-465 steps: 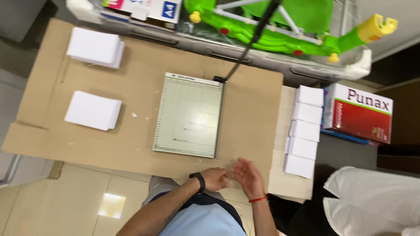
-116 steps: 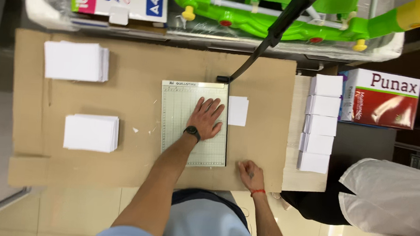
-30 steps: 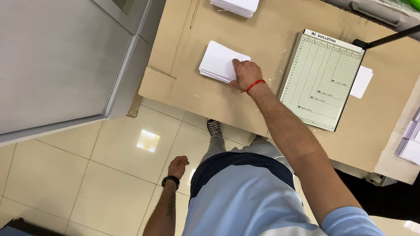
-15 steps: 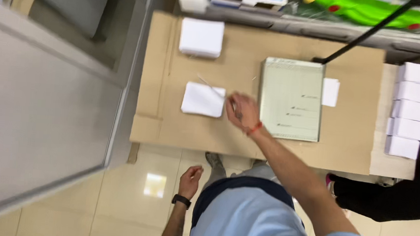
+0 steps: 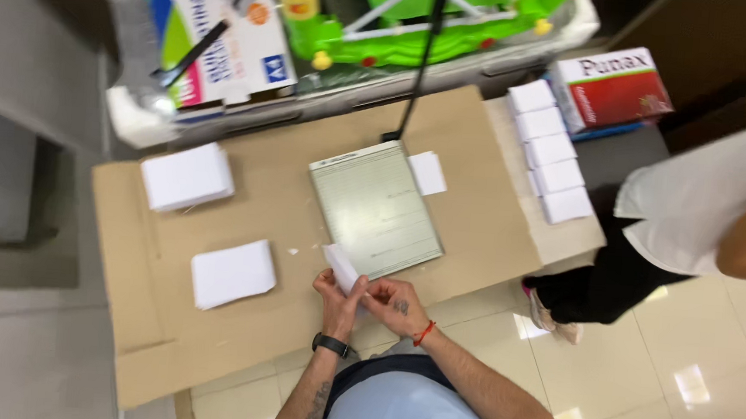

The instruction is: The person repeatedly picks up stacks of white paper, aligns them on a paper cutter, and cuts them into smaller pieces. The cut pieces are then stacked on the table.

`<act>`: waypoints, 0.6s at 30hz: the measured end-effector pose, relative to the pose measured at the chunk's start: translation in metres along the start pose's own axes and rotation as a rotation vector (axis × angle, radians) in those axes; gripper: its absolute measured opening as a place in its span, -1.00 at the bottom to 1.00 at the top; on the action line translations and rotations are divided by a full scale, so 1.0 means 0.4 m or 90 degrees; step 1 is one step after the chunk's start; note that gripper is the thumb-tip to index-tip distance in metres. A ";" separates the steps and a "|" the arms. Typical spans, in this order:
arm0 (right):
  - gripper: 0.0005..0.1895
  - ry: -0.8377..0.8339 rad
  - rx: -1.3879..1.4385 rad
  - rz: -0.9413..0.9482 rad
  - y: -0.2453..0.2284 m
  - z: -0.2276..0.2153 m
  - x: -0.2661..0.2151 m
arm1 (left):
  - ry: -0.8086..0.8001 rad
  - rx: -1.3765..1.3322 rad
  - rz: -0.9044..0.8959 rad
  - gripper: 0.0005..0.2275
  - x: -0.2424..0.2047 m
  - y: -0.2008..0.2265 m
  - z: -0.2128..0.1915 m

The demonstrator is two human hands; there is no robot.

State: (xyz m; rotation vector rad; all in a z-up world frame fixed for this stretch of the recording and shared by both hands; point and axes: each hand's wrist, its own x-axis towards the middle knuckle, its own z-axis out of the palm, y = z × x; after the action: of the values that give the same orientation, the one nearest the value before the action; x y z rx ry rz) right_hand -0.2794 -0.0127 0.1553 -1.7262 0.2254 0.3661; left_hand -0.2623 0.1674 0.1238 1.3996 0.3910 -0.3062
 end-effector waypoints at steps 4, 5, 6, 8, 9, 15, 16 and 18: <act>-0.85 0.014 0.041 0.034 -0.009 -0.104 -0.030 | -0.090 -0.025 -0.044 0.16 0.010 0.005 0.136; -0.75 -0.020 0.068 0.046 -0.002 -0.130 -0.028 | -0.126 -0.019 -0.046 0.15 0.014 0.011 0.164; -0.75 -0.027 0.074 0.055 -0.007 -0.177 -0.032 | -0.118 -0.015 -0.056 0.15 0.028 -0.008 0.194; -0.68 -0.033 0.156 0.064 -0.021 -0.276 -0.018 | -0.195 -0.038 -0.039 0.15 0.070 -0.043 0.256; -0.68 -0.042 0.158 0.068 -0.022 -0.317 -0.009 | -0.185 -0.037 -0.042 0.15 0.067 -0.021 0.284; -0.51 -0.017 0.282 0.106 0.019 -0.546 0.076 | -0.322 -0.030 0.005 0.11 0.094 -0.049 0.458; -0.53 -0.017 0.243 0.091 -0.001 -0.567 0.077 | -0.332 -0.029 0.027 0.10 0.086 -0.039 0.484; -0.53 -0.026 0.205 0.077 -0.030 -0.600 0.075 | -0.333 -0.027 0.049 0.09 0.078 -0.033 0.518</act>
State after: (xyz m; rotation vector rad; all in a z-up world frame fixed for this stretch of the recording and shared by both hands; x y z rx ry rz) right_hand -0.2193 -0.2445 0.1929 -1.3910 0.3412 0.4287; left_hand -0.2225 -0.0387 0.1241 1.2344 -0.0862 -0.5794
